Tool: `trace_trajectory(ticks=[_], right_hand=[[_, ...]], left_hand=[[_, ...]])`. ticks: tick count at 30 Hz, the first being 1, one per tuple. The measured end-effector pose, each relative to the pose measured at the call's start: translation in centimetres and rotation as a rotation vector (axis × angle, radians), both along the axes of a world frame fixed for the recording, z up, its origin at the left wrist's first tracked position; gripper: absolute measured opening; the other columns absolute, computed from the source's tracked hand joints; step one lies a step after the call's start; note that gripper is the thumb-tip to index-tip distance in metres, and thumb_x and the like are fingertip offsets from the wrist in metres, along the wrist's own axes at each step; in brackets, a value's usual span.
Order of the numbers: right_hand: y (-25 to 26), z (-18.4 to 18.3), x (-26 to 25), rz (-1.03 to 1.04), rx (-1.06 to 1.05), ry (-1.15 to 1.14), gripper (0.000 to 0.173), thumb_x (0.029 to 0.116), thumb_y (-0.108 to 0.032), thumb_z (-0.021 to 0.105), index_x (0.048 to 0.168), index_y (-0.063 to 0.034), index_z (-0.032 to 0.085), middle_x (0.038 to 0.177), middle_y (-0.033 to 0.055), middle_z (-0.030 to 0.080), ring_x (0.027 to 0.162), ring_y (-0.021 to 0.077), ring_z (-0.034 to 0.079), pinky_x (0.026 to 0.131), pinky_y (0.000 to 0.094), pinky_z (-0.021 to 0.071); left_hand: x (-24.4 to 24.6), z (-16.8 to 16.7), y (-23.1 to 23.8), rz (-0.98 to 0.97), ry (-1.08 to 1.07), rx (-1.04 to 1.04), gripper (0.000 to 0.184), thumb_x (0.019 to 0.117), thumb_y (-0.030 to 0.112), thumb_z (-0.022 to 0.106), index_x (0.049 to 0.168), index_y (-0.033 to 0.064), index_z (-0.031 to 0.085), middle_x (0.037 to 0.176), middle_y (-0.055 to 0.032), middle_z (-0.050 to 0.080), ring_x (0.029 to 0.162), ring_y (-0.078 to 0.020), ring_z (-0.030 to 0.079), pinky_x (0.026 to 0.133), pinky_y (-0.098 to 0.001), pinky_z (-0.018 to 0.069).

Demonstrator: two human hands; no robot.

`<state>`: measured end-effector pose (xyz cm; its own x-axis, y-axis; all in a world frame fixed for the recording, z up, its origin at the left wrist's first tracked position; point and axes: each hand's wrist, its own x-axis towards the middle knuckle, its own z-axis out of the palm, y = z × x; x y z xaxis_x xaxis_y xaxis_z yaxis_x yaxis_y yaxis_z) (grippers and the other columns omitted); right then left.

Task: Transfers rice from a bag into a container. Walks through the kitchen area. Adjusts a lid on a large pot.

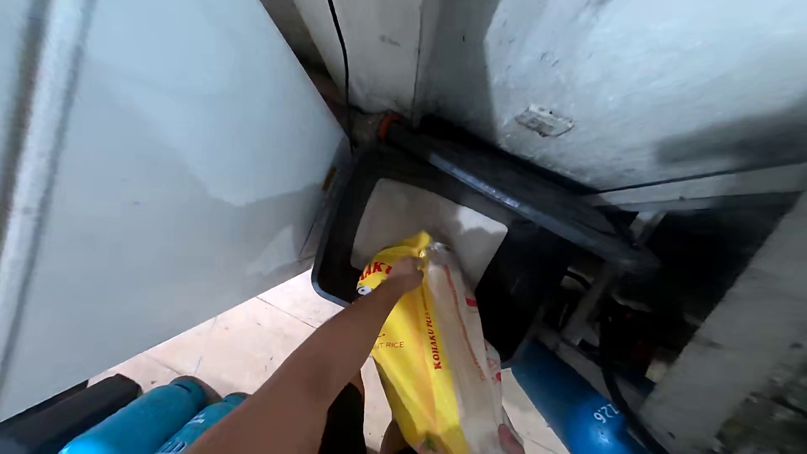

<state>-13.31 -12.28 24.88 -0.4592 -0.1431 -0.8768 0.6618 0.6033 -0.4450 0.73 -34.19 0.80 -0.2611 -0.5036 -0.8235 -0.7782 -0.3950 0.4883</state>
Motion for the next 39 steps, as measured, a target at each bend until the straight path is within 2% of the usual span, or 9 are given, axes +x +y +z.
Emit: trace_trajectory(ticks=[5,12,18,22,25,29,31,36,39], right_hand=[[-1.2,-1.0,-1.8,-0.051,0.014,-0.093,0.042,0.1101,-0.034,0.036,0.137,-0.0054,0.05,0.105,0.0108,0.067,0.093,0.0175,0.069,0.078,0.0424,0.0604],[-4.6,3.2,-0.2,-0.108,-0.072,-0.23,0.035,0.1096,-0.033,0.029,0.129,-0.0112,0.049,0.1,0.006,0.068,0.089,0.0153,0.07,0.074,0.039,0.0614],[-11.0,8.1,3.2,-0.134,-0.053,-0.224,0.035,0.1091,-0.034,0.032,0.111,-0.0091,0.056,0.086,0.0066,0.068,0.079,0.0163,0.071,0.068,0.0388,0.0623],[-14.0,7.2,3.3,-0.166,-0.109,-0.166,0.033,0.1085,-0.036,0.036,0.116,-0.0082,0.053,0.096,0.0094,0.065,0.088,0.0201,0.069,0.075,0.0429,0.061],[-14.8,5.7,1.4,-0.115,-0.197,-0.131,0.036,0.108,-0.036,0.036,0.12,-0.0061,0.053,0.101,0.0121,0.065,0.093,0.0235,0.068,0.079,0.0469,0.0597],[-15.5,4.7,-3.4,0.06,-0.187,-0.06,0.042,0.1111,-0.039,0.03,0.09,-0.012,0.053,0.059,-0.0005,0.054,0.043,0.0059,0.05,0.04,0.0206,0.0438],[-14.5,4.1,-5.5,0.165,-0.133,-0.008,0.04,0.1112,-0.036,0.034,0.086,-0.0116,0.053,0.054,-0.0014,0.048,0.037,0.0055,0.039,0.035,0.0198,0.034],[-11.3,4.0,-7.8,0.582,0.11,0.142,0.064,0.1105,-0.055,0.027,0.085,-0.0045,0.057,0.061,0.0034,0.056,0.043,0.0127,0.048,0.042,0.0289,0.0442],[-11.0,6.3,-7.8,0.927,0.119,0.62,0.058,0.1104,-0.046,0.039,0.098,0.0032,0.067,0.082,0.014,0.065,0.069,0.0231,0.062,0.065,0.0438,0.0536]], left_hand=[[2.6,7.1,12.0,0.424,-0.103,-0.078,0.037,0.1014,0.018,0.057,0.136,0.0067,0.062,0.145,-0.0177,0.057,0.135,-0.0317,0.054,0.114,-0.0495,0.0444],[1.1,8.1,22.7,1.414,-0.475,0.2,0.053,0.1085,0.035,0.051,0.144,-0.0053,0.052,0.145,-0.0337,0.051,0.137,-0.0462,0.048,0.114,-0.0593,0.0383],[-2.5,8.3,29.0,1.774,0.508,0.791,0.094,0.0935,0.083,0.006,0.138,0.0168,0.056,0.125,-0.0155,0.068,0.113,-0.0309,0.066,0.088,-0.0571,0.0561],[-4.2,8.0,28.4,1.798,0.658,0.937,0.093,0.0943,0.083,0.011,0.144,0.0161,0.052,0.132,-0.0188,0.064,0.117,-0.0375,0.062,0.09,-0.0636,0.0523],[-3.1,8.1,25.7,1.779,0.407,0.839,0.055,0.1108,0.049,0.029,0.127,0.0048,0.058,0.11,-0.0172,0.068,0.099,-0.0302,0.067,0.083,-0.0524,0.0559],[2.1,10.4,22.6,1.333,0.144,0.699,0.044,0.1116,0.034,0.04,0.124,-0.0009,0.063,0.114,-0.02,0.067,0.102,-0.0306,0.065,0.087,-0.0517,0.0539],[5.3,12.8,21.1,1.196,0.165,0.688,0.041,0.111,0.033,0.041,0.123,0.0006,0.062,0.11,-0.0188,0.067,0.098,-0.0296,0.066,0.084,-0.051,0.0553],[9.3,16.3,18.2,1.301,0.51,0.537,0.06,0.1104,0.051,0.029,0.131,0.0043,0.06,0.116,-0.0167,0.071,0.107,-0.0292,0.069,0.092,-0.0515,0.0573],[8.4,17.7,20.4,1.154,0.4,0.64,0.069,0.1036,0.065,0.034,0.154,0.0183,0.044,0.148,-0.0179,0.053,0.132,-0.0395,0.053,0.097,-0.0674,0.0453]])
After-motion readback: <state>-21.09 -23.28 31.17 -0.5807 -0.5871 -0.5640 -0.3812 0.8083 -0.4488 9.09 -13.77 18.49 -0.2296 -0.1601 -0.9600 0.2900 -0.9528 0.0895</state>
